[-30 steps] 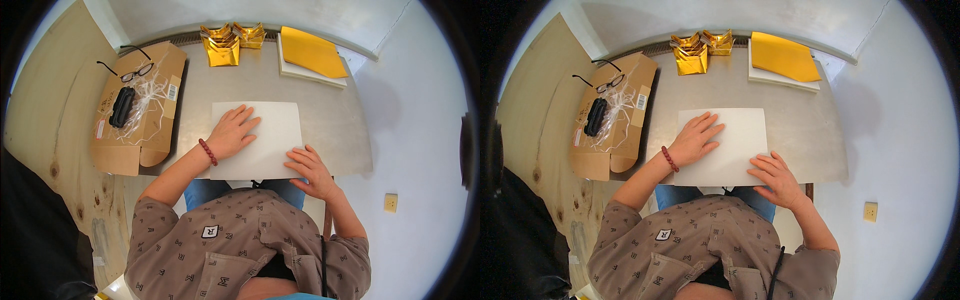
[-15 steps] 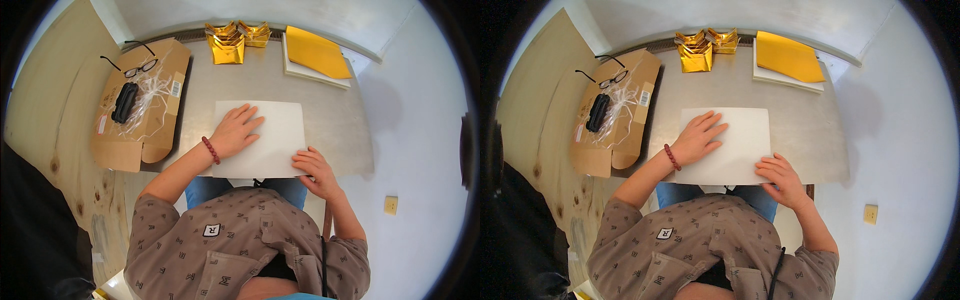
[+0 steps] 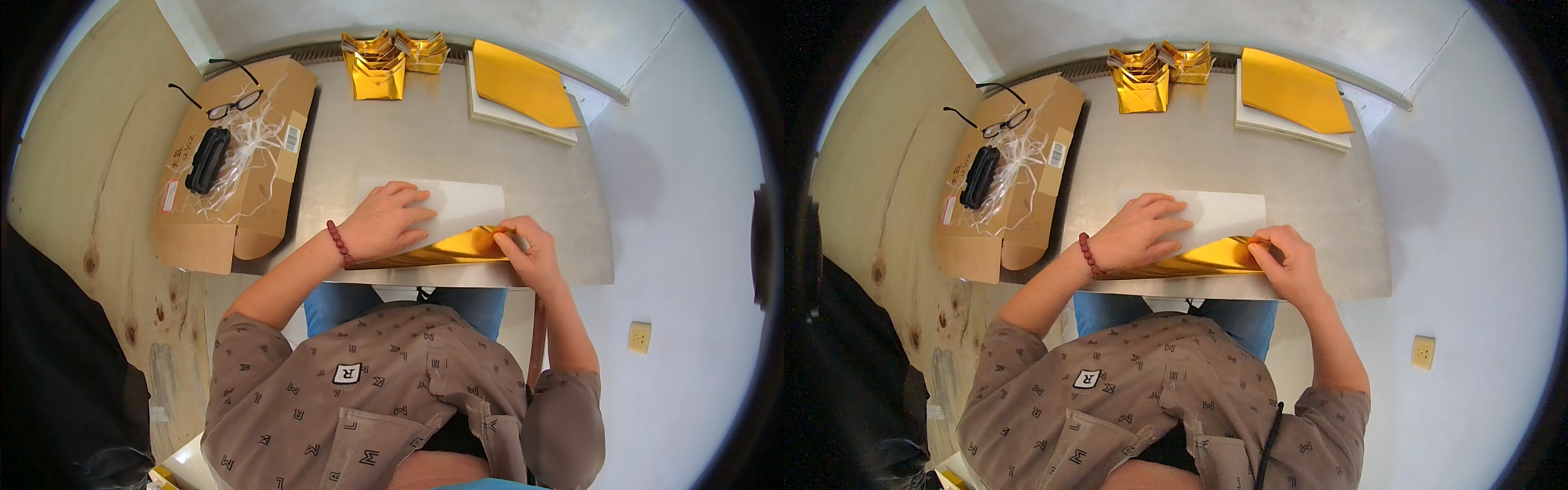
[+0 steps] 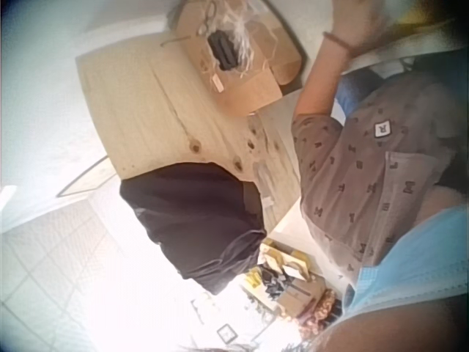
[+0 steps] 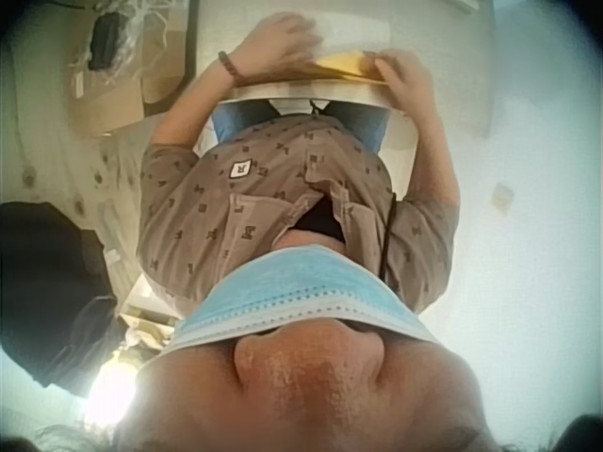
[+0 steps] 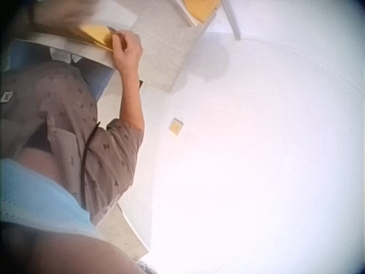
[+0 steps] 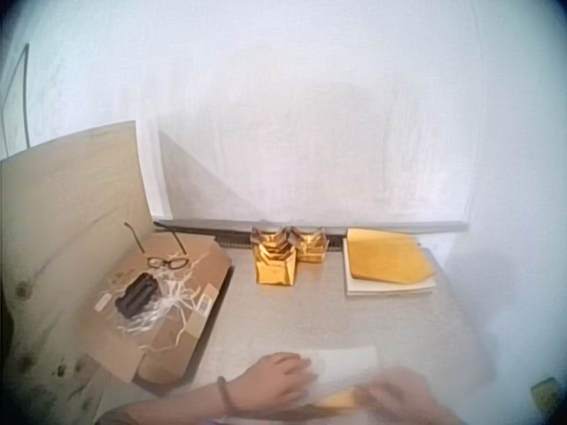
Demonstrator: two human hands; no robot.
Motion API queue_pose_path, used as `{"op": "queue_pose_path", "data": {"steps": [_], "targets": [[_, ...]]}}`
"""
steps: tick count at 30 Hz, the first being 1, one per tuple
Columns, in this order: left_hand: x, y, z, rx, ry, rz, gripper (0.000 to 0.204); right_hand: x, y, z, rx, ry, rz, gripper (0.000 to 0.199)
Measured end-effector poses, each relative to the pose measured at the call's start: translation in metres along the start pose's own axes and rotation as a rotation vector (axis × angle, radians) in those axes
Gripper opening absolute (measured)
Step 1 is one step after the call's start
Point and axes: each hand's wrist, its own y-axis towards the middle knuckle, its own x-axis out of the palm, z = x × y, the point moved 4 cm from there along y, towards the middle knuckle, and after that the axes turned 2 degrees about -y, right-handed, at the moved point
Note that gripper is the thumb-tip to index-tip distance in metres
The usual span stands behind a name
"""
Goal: The person folds a rectangular sheet of gold-colored paper by hand into a small boat-shaped origami object. They fold the paper in half, then fold the corners inward to form a triangle, tuck the flaps, and shape the final boat. The finished item is placed on the table with other completed pieces.
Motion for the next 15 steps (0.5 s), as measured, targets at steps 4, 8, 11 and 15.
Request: {"op": "queue_pose_path", "data": {"steps": [4, 8, 11, 15], "targets": [[0.000, 0.002, -0.007, 0.199, 0.065, -0.017, 0.037, 0.002, 0.012, 0.007, -0.089, -0.094, 0.029, 0.013], [0.010, -0.011, -0.014, -0.137, -0.377, -0.070, 0.044, 0.008, 0.021, 0.018, -0.089, -0.166, -0.001, 0.011], [0.008, -0.015, -0.009, -0.016, -0.324, -0.054, 0.050, 0.012, 0.026, 0.021, -0.114, -0.222, -0.027, 0.010], [-0.002, -0.017, -0.010, 0.075, -0.421, -0.026, 0.051, 0.015, 0.031, 0.021, -0.146, -0.233, -0.055, 0.010]]}}
